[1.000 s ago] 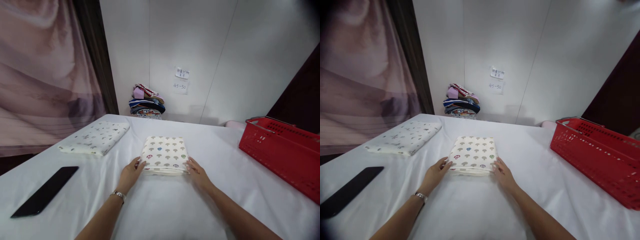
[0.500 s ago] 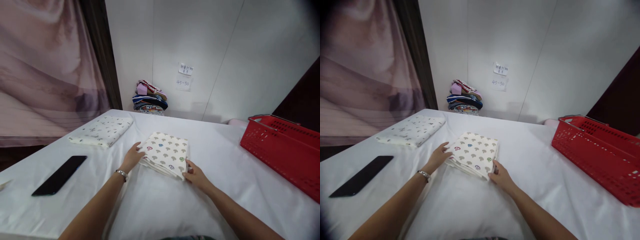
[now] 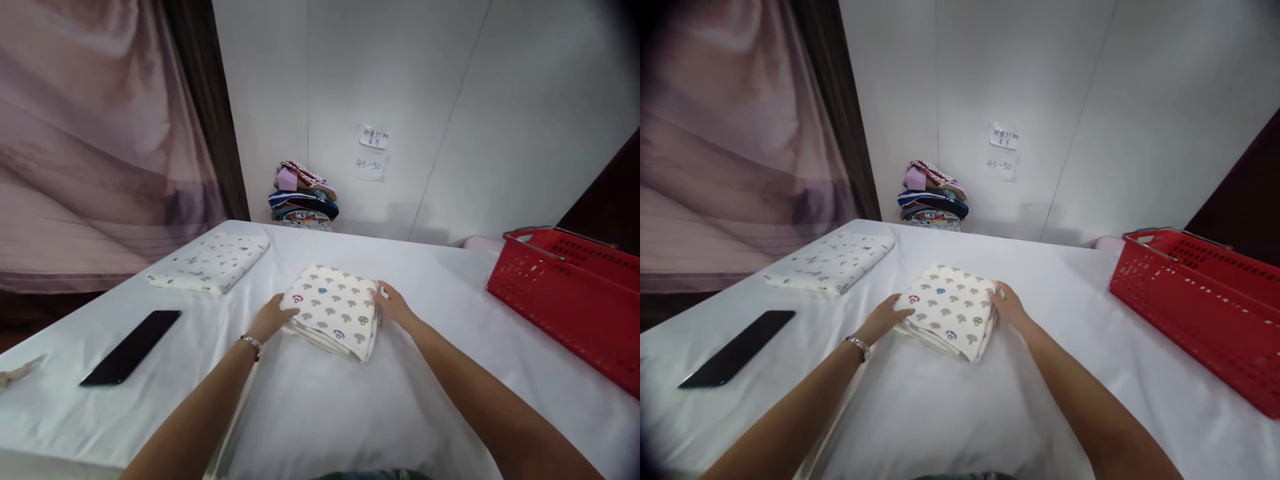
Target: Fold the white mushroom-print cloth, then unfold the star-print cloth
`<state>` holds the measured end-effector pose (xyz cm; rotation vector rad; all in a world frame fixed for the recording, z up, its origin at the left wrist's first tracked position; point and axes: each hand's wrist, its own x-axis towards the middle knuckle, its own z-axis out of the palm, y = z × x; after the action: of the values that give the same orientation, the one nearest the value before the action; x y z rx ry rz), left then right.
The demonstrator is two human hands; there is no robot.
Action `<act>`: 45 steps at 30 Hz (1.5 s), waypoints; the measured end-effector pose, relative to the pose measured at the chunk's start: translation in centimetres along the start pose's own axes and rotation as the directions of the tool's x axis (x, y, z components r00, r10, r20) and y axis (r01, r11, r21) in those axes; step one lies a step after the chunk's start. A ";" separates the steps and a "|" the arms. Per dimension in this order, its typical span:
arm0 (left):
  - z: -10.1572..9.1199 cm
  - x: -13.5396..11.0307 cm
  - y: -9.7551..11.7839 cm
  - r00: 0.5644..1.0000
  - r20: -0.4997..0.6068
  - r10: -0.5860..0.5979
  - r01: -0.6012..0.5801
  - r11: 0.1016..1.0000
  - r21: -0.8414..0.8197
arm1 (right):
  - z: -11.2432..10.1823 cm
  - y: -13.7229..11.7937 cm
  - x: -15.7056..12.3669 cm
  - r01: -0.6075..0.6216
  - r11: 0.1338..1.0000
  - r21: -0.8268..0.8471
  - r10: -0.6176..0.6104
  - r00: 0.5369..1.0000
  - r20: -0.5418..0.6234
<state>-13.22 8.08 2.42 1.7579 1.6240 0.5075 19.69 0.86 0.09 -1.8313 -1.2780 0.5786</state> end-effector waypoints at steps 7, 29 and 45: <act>0.4 0.4 -0.5 0.999 0.007 0.050 -0.048 0.991 -0.122 | -0.2 -0.6 4.3 -0.072 0.995 0.062 0.060 0.982 0.179; 1.1 1.1 0.3 0.898 -0.341 0.277 -0.280 0.959 0.042 | -0.9 1.6 -6.1 0.295 0.913 -0.283 -0.326 0.943 -0.068; 5.8 -9.6 -0.7 0.580 -0.144 0.802 -0.730 0.590 0.344 | 2.0 -0.8 -9.6 0.743 0.622 -0.246 -0.720 0.666 0.192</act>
<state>-11.09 -2.61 -0.55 2.6966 1.0057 1.0378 14.08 -7.15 -1.10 -1.3111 -2.0982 -0.0243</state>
